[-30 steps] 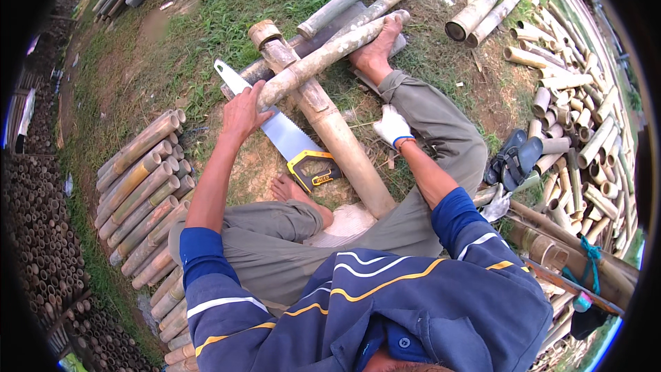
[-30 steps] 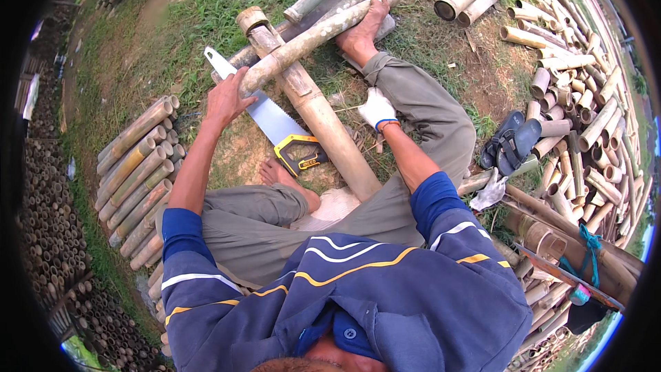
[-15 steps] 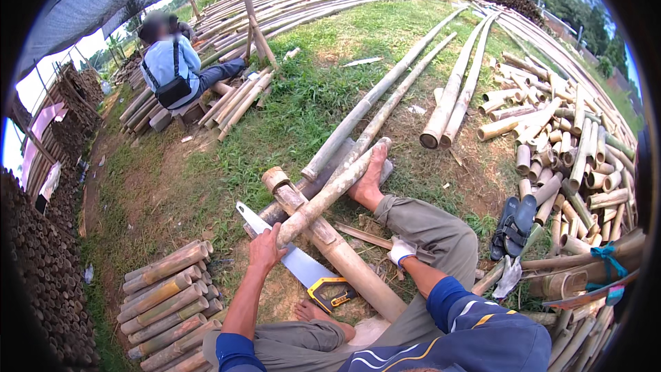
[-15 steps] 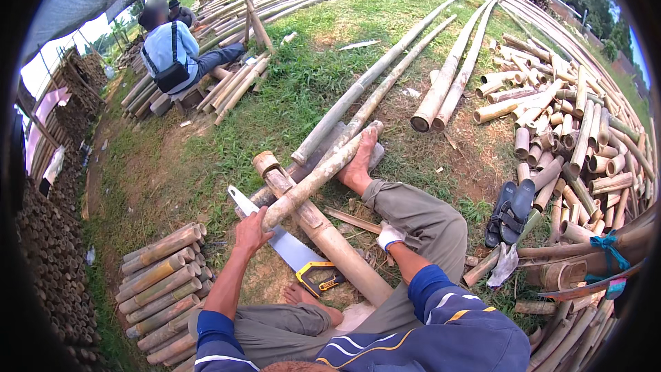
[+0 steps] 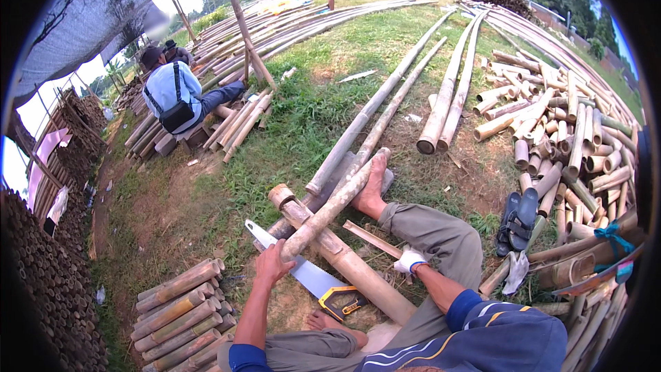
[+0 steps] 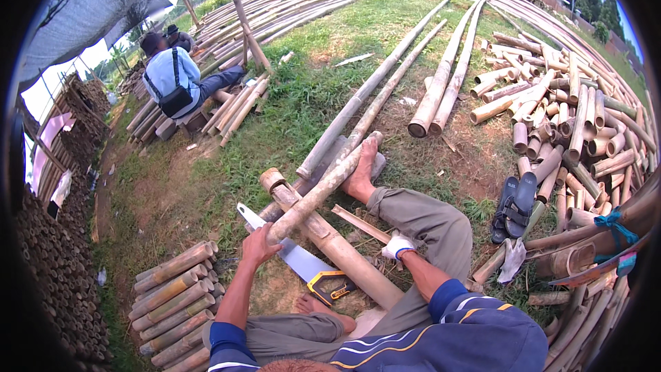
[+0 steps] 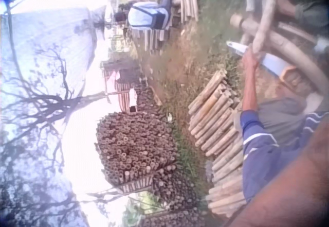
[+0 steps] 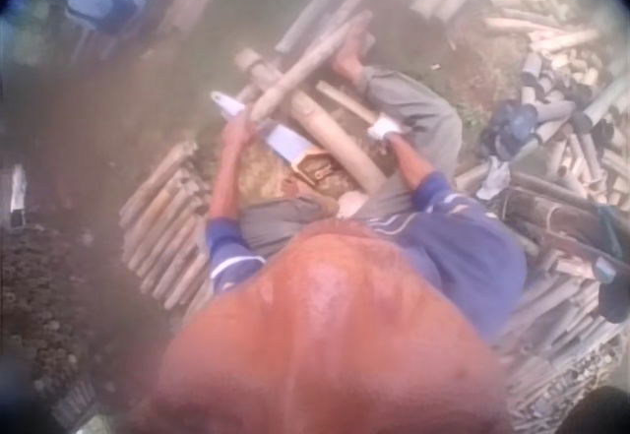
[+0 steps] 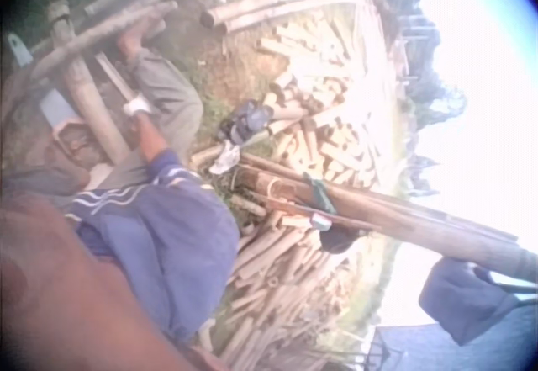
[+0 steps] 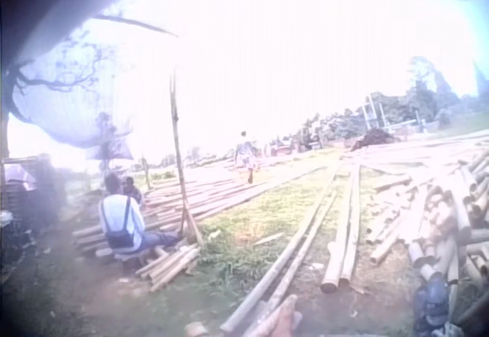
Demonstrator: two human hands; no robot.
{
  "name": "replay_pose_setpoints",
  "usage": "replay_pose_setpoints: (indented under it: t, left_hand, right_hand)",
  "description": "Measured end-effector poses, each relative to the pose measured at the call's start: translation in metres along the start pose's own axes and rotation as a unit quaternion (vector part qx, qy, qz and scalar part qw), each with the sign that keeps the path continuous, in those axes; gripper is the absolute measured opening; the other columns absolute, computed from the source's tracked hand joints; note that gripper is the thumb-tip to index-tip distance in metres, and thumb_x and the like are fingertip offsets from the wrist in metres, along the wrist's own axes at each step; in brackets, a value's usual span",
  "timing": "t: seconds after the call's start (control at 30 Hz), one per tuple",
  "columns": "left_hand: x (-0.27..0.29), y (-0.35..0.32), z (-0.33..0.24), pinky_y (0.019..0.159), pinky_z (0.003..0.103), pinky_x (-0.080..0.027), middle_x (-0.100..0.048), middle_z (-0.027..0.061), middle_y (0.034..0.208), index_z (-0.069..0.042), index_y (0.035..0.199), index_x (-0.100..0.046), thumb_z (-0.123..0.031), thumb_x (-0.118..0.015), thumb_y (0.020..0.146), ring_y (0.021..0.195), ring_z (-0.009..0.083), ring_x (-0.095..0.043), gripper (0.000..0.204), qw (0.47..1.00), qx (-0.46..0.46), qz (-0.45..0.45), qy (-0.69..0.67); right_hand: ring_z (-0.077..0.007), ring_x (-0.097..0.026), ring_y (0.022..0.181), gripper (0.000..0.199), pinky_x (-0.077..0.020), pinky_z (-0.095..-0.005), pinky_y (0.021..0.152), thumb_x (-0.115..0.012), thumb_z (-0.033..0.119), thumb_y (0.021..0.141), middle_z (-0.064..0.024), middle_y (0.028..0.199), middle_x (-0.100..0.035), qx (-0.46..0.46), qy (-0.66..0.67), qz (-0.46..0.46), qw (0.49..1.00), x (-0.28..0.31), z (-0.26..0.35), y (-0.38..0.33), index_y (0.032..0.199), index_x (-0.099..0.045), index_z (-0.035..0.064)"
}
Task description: The person sits on the ground and uses a hand saw to cut long bamboo poles into shorter segments. They hold the bamboo steady with their feet and hands, saw through the material, and then place the cut pieces onto a nearby stack.
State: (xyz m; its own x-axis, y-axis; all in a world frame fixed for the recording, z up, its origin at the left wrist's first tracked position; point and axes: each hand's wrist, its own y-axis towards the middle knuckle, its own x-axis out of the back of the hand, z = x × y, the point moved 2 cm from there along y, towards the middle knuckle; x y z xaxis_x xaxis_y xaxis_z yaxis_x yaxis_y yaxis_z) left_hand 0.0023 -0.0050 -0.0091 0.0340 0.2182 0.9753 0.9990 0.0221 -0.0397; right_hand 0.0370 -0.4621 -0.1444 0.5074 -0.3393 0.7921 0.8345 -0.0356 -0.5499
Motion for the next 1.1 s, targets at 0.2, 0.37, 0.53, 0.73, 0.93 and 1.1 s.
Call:
replay_pose_setpoints:
  t: [0.2, 0.37, 0.53, 0.73, 0.93, 1.1]
  left_hand:
    - [0.000, 0.001, 0.001, 0.103, 0.052, -0.054, -0.069, 0.0171, 0.131, -0.015, 0.152, -0.053, -0.044, -0.093, 0.075, 0.123, 0.0393, -0.067, 0.092, 0.999, -0.029, -0.014, -0.013]
    - [0.006, 0.000, 0.001, 0.104, 0.052, -0.054, -0.069, 0.0164, 0.132, -0.015, 0.153, -0.052, -0.040, -0.094, 0.076, 0.122, 0.0398, -0.067, 0.091, 0.999, -0.045, -0.013, -0.020]
    - [0.020, 0.006, 0.010, 0.105, 0.049, -0.054, -0.071, 0.0161, 0.126, -0.012, 0.148, -0.058, -0.038, -0.093, 0.077, 0.118, 0.0380, -0.068, 0.083, 0.990, -0.098, -0.030, -0.099]
    - [0.042, 0.022, 0.026, 0.095, 0.038, -0.059, -0.073, 0.0136, 0.119, -0.003, 0.141, -0.065, -0.035, -0.085, 0.094, 0.108, 0.0237, -0.072, 0.060, 0.938, -0.008, -0.045, -0.344]
    - [0.064, 0.022, 0.033, 0.091, 0.037, -0.059, -0.077, 0.0133, 0.109, 0.001, 0.137, -0.067, -0.026, -0.081, 0.098, 0.102, 0.0215, -0.075, 0.050, 0.925, -0.012, -0.094, -0.368]
    - [0.041, 0.014, 0.046, 0.093, 0.040, -0.059, -0.078, 0.0170, 0.112, 0.000, 0.138, -0.068, -0.033, -0.085, 0.093, 0.104, 0.0248, -0.075, 0.058, 0.947, 0.016, -0.060, -0.316]
  right_hand:
    - [-0.0510, -0.062, 0.123, 0.074, -0.0529, -0.0544, 0.106, -0.072, 0.047, 0.080, -0.0330, 0.132, -0.061, 0.180, -0.017, -0.019, 0.983, -0.003, 0.023, -0.046, 0.134, -0.061, -0.0020]
    - [-0.0484, -0.062, 0.109, 0.049, -0.0527, -0.0550, 0.094, -0.069, 0.032, 0.082, -0.0288, 0.117, -0.062, 0.312, -0.004, -0.007, 0.950, -0.007, 0.042, -0.085, 0.118, -0.062, 0.0002]
    - [-0.0466, -0.064, 0.105, 0.043, -0.0545, -0.0531, 0.089, -0.066, 0.023, 0.088, -0.0260, 0.113, -0.060, 0.416, 0.070, -0.072, 0.904, 0.003, 0.068, -0.120, 0.124, -0.059, 0.0016]
    - [-0.0441, -0.065, 0.103, 0.058, -0.0538, -0.0521, 0.088, -0.067, 0.016, 0.090, -0.0230, 0.113, -0.059, 0.511, 0.130, -0.083, 0.846, 0.050, 0.130, -0.177, 0.146, -0.056, 0.0047]
    - [-0.0378, -0.058, 0.094, 0.060, -0.0503, -0.0481, 0.083, -0.069, 0.014, 0.089, -0.0182, 0.101, -0.054, 0.587, 0.146, -0.089, 0.791, 0.103, 0.191, -0.230, 0.148, -0.058, 0.0106]
    - [-0.0366, -0.058, 0.096, 0.072, -0.0493, -0.0505, 0.083, -0.073, 0.008, 0.084, -0.0176, 0.103, -0.055, 0.673, 0.051, -0.161, 0.720, 0.139, 0.223, -0.240, 0.153, -0.056, 0.0185]
